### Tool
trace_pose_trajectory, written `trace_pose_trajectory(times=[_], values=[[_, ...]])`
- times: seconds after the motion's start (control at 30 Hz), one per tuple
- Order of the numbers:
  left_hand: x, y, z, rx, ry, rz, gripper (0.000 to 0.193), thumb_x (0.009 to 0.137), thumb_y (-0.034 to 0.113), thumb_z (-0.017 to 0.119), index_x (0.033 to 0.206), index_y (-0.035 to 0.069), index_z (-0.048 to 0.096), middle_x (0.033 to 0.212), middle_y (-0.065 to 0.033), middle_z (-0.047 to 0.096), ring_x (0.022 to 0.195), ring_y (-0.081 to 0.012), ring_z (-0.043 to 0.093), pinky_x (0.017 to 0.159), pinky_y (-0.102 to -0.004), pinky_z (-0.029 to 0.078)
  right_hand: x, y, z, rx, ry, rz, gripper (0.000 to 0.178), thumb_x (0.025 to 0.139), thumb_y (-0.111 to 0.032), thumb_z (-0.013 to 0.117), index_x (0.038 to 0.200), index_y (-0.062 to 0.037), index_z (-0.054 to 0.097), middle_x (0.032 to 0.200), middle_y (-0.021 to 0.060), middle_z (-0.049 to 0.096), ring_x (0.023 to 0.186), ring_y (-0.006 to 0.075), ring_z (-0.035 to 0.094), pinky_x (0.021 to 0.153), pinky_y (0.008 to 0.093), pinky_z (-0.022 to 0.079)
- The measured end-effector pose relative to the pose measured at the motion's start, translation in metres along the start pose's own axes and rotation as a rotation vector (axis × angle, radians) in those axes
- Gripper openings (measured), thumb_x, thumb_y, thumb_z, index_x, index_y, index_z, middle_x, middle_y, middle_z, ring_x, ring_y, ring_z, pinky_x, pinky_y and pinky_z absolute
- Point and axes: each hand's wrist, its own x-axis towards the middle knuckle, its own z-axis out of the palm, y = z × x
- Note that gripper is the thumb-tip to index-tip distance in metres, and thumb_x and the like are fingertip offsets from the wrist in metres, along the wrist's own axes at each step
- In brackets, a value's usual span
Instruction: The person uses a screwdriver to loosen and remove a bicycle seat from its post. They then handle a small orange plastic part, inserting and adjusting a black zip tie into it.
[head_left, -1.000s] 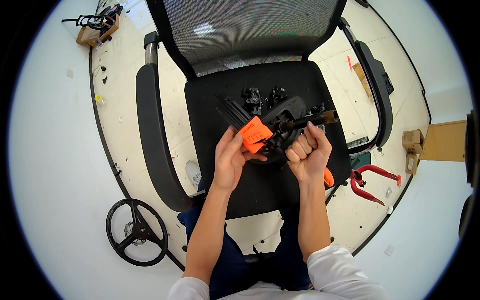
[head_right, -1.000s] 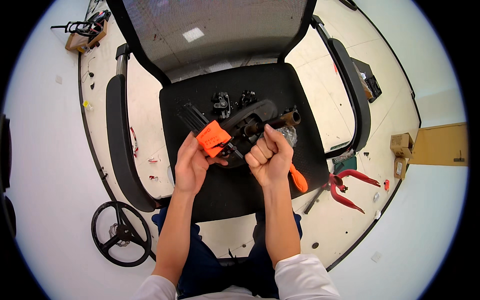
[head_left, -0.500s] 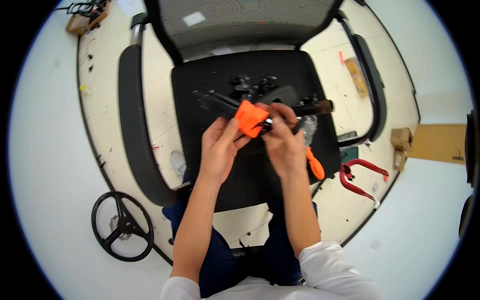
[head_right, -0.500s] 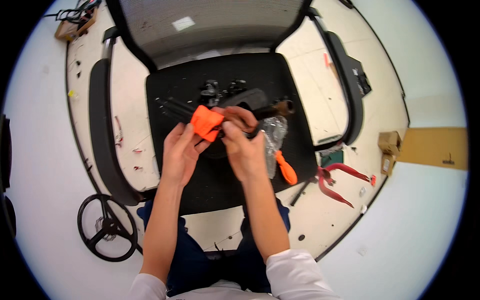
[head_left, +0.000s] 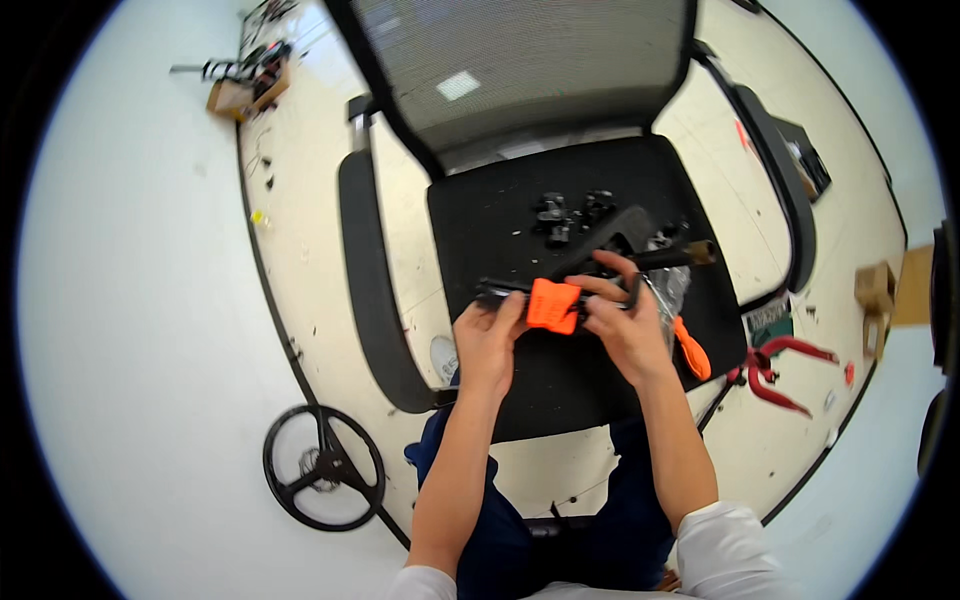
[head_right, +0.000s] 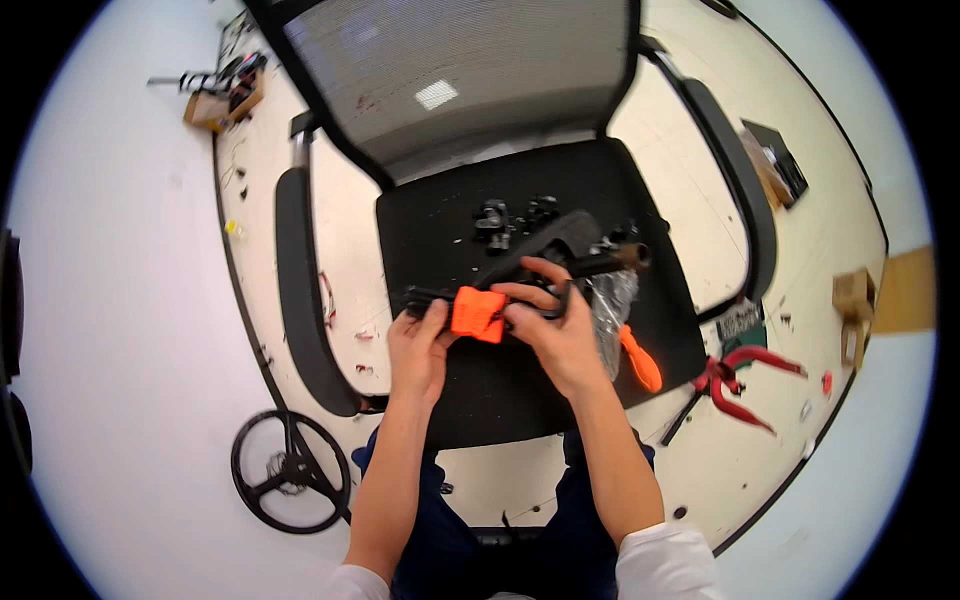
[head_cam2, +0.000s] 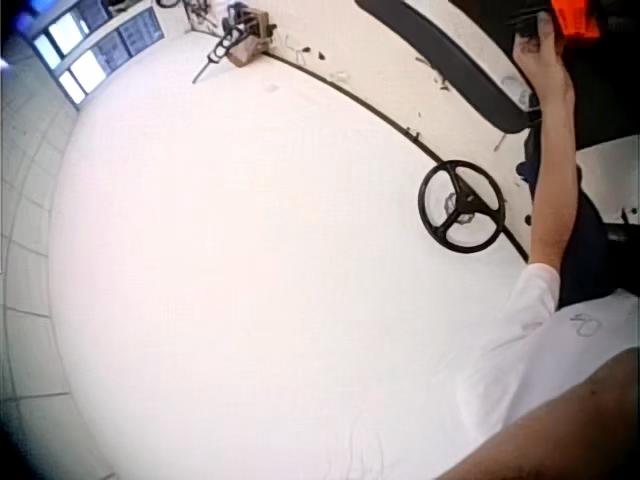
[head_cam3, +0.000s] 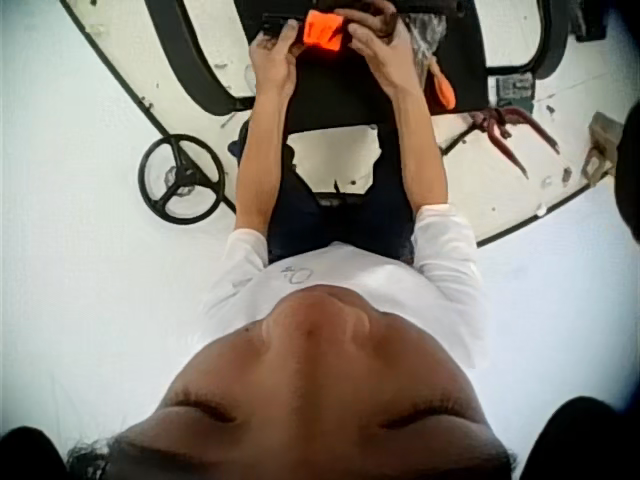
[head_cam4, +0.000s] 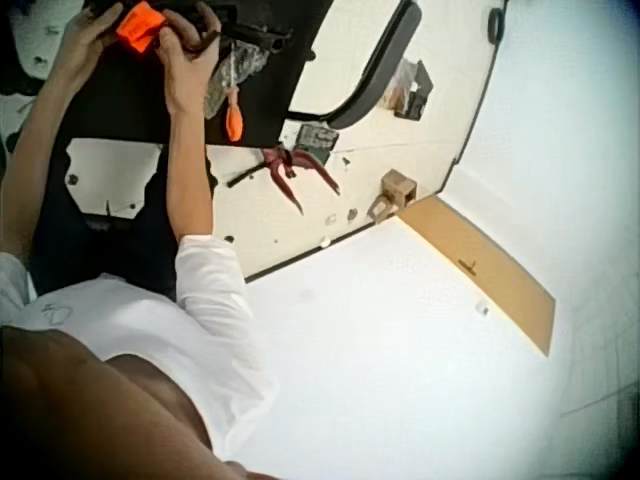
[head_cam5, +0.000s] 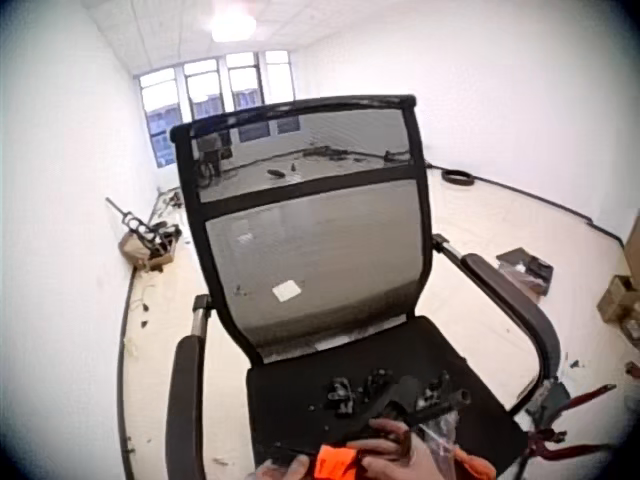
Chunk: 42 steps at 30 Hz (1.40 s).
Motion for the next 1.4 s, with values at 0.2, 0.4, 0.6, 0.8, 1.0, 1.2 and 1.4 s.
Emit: trace_pose_trajectory(times=[0.2, 0.4, 0.6, 0.8, 1.0, 1.2, 1.4], values=[[-0.010, -0.014, 0.003, 0.088, 0.040, 0.168, 0.019, 0.087, 0.012, 0.073, 0.099, 0.001, 0.063, 0.093, -0.0059, 0.068, 0.082, -0.0125, 0.066, 0.077, -0.0268, 0.055, -0.003, 0.018, -0.018, 0.110, 0.005, -0.028, 0.033, 0.089, -0.003, 0.066, 0.113, -0.0060, 0.044, 0.116, 0.0148, 0.063, 0.095, 0.0147, 0.064, 0.078, 0.0288, 0.054], [-0.010, -0.014, 0.008, 0.114, 0.049, 0.183, 0.018, 0.087, 0.012, 0.074, 0.098, 0.002, 0.064, 0.093, -0.0059, 0.068, 0.082, -0.0121, 0.065, 0.078, -0.0270, 0.054, -0.001, 0.022, -0.015, 0.120, 0.089, -0.092, 0.033, 0.091, -0.007, 0.066, 0.114, -0.0054, 0.044, 0.109, 0.0129, 0.067, 0.094, 0.0165, 0.066, 0.074, 0.0297, 0.056], [0.014, -0.016, 0.015, 0.081, -0.059, 0.156, 0.015, 0.086, 0.007, 0.074, 0.097, 0.001, 0.064, 0.094, -0.0064, 0.068, 0.082, -0.0134, 0.067, 0.076, -0.0286, 0.056, 0.007, 0.018, -0.023, 0.082, 0.087, -0.195, 0.040, 0.087, -0.002, 0.069, 0.115, -0.0034, 0.041, 0.114, 0.0172, 0.064, 0.099, 0.0186, 0.065, 0.080, 0.0320, 0.056], [0.025, -0.015, 0.018, 0.021, -0.038, 0.165, 0.015, 0.093, 0.007, 0.063, 0.105, 0.000, 0.061, 0.101, -0.0089, 0.067, 0.089, -0.0165, 0.067, 0.080, -0.0305, 0.057, 0.008, 0.008, -0.010, 0.002, 0.024, -0.167, 0.060, 0.077, 0.009, 0.073, 0.120, -0.0036, 0.033, 0.117, 0.0221, 0.059, 0.105, 0.0274, 0.065, 0.089, 0.0357, 0.056], [0.020, -0.008, 0.020, 0.061, -0.008, 0.173, 0.018, 0.094, 0.009, 0.062, 0.107, -0.002, 0.059, 0.104, -0.0094, 0.065, 0.092, -0.0164, 0.066, 0.081, -0.0314, 0.056, 0.010, 0.008, 0.010, -0.039, 0.076, -0.202, 0.076, 0.072, 0.011, 0.075, 0.125, -0.0054, 0.025, 0.113, 0.0229, 0.058, 0.099, 0.0273, 0.067, 0.088, 0.0364, 0.058], [0.021, -0.003, 0.015, 0.027, 0.018, 0.139, 0.014, 0.095, 0.012, 0.061, 0.104, 0.001, 0.060, 0.100, -0.0078, 0.066, 0.089, -0.0153, 0.065, 0.079, -0.0307, 0.054, 0.010, 0.013, 0.013, -0.111, 0.016, -0.246, 0.098, 0.067, 0.011, 0.078, 0.139, -0.0098, 0.015, 0.114, 0.0201, 0.059, 0.098, 0.0257, 0.068, 0.088, 0.0379, 0.058], [0.017, -0.001, 0.011, 0.002, 0.020, 0.090, 0.013, 0.095, 0.013, 0.061, 0.102, 0.002, 0.061, 0.098, -0.0069, 0.067, 0.088, -0.0148, 0.066, 0.078, -0.0296, 0.055, 0.011, 0.016, 0.013, -0.178, -0.008, -0.244, 0.102, 0.067, 0.011, 0.077, 0.143, -0.0125, 0.012, 0.116, 0.0198, 0.059, 0.095, 0.0249, 0.069, 0.084, 0.0376, 0.059]])
